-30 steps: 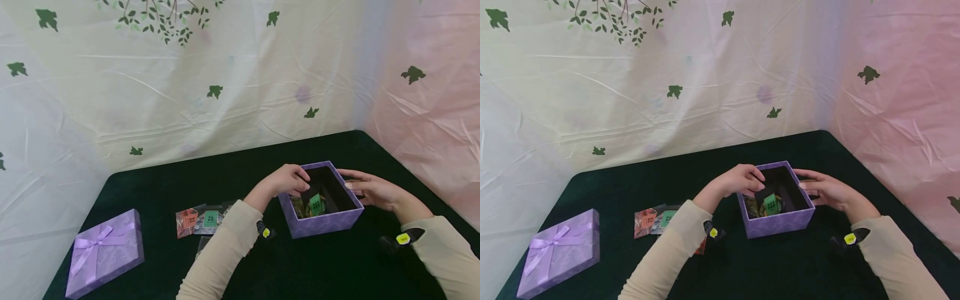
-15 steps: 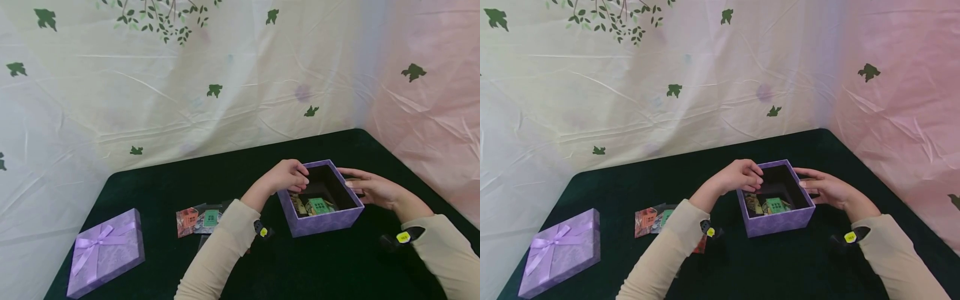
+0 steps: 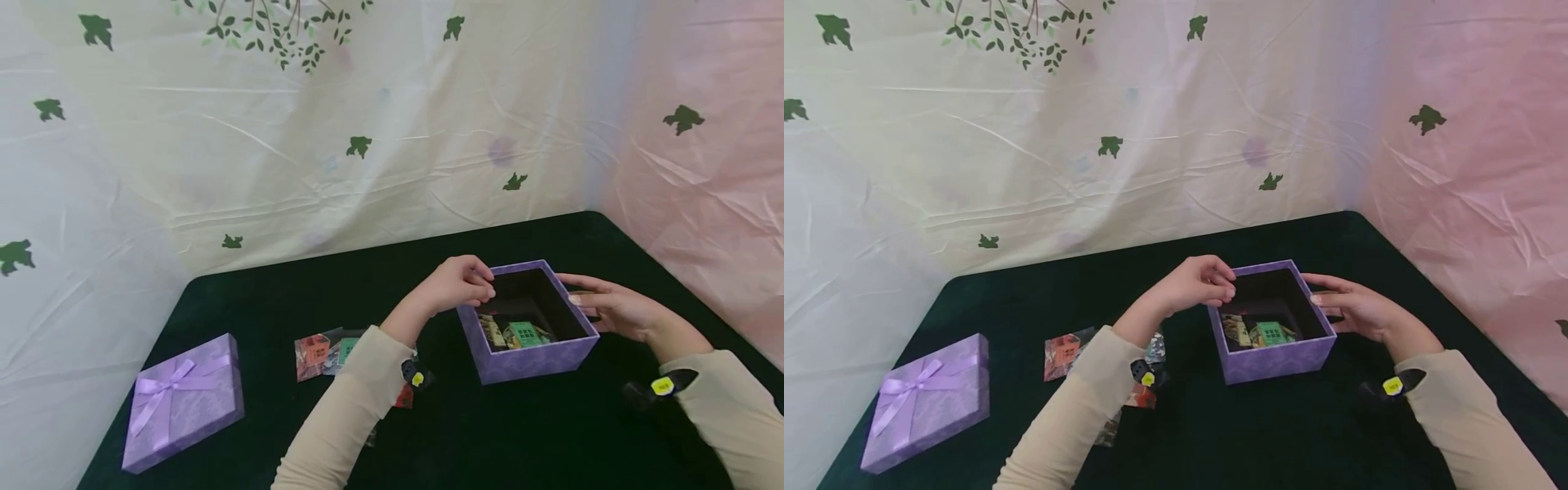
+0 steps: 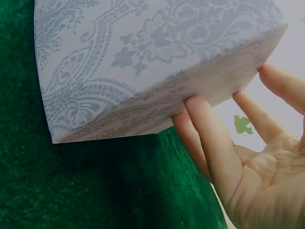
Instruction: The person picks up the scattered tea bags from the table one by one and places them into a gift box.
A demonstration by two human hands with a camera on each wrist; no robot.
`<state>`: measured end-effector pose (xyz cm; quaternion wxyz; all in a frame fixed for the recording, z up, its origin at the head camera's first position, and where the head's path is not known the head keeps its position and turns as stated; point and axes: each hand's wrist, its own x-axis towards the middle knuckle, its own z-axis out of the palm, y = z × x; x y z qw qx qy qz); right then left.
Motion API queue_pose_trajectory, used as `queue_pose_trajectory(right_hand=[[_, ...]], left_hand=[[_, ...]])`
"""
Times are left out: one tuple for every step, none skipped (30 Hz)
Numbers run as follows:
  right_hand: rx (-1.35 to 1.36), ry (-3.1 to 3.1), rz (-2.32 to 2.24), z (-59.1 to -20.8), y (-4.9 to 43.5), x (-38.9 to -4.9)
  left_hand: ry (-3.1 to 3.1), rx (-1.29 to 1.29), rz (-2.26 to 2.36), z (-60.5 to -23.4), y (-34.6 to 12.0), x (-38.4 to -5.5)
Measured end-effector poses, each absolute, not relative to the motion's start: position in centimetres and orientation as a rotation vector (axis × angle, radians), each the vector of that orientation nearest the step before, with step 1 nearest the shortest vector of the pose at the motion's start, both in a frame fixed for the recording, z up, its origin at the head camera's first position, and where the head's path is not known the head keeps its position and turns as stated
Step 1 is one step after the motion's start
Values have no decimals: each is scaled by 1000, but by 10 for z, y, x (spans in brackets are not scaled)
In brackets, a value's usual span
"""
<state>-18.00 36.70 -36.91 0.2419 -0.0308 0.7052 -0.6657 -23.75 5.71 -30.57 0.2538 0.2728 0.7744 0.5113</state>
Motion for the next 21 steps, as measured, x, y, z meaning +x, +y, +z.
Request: queue_pose_trajectory(right_hand=[[-90, 1927, -1817, -369, 367, -180], [-95, 1927, -1815, -369, 367, -180], [-99, 1925, -1814, -369, 367, -181], [-106, 1923, -1814, -369, 367, -181], [-112, 1921, -1813, -369, 367, -181], [-113, 1920, -1812, -369, 366, -181], [-113, 1922, -1809, -369, 366, -181], [-112, 1921, -1810, -369, 366, -181], [-109, 1921, -1809, -369, 366, -181], [-103, 1925, -1807, -369, 366, -181], [-95, 1930, -1805, -369, 365, -181], [-85, 1934, -1803, -369, 365, -181], [-80, 1937, -1801, -369, 366, -181], [-75, 1938, -1800, -369, 366, -181], [-72, 1940, -1797, -368, 366, -181], [-69, 1943, -1795, -368, 366, -181], [-68, 1943, -1794, -368, 366, -181], [-66, 1942, -1793, -367, 366, -181], [-65, 1943, -1792, -366, 366, -181], [-62, 1942, -1791, -366, 365, -181], [-61, 1943, -1789, -365, 365, -181]], left_hand=[[2123, 745, 1383, -306, 55, -237], [2142, 749, 1376, -305, 53, -237], [2161, 754, 1369, -306, 51, -237], [2178, 761, 1364, -306, 49, -237], [2191, 765, 1359, -306, 46, -237], [2203, 770, 1353, -307, 44, -238], [2211, 774, 1349, -308, 41, -238], [2216, 774, 1346, -309, 38, -239], [2219, 769, 1344, -311, 35, -239], [2222, 764, 1344, -312, 32, -240], [2226, 754, 1343, -313, 30, -240], [2234, 743, 1341, -314, 27, -240], [2243, 732, 1338, -315, 24, -240], [2254, 722, 1335, -315, 21, -241], [2265, 715, 1330, -316, 18, -240], [2276, 710, 1326, -317, 16, -241], [2287, 708, 1320, -318, 13, -241], [2298, 709, 1315, -318, 10, -241], [2305, 710, 1310, -319, 8, -242], [2310, 710, 1307, -319, 5, -242], [2316, 708, 1303, -319, 2, -243]])
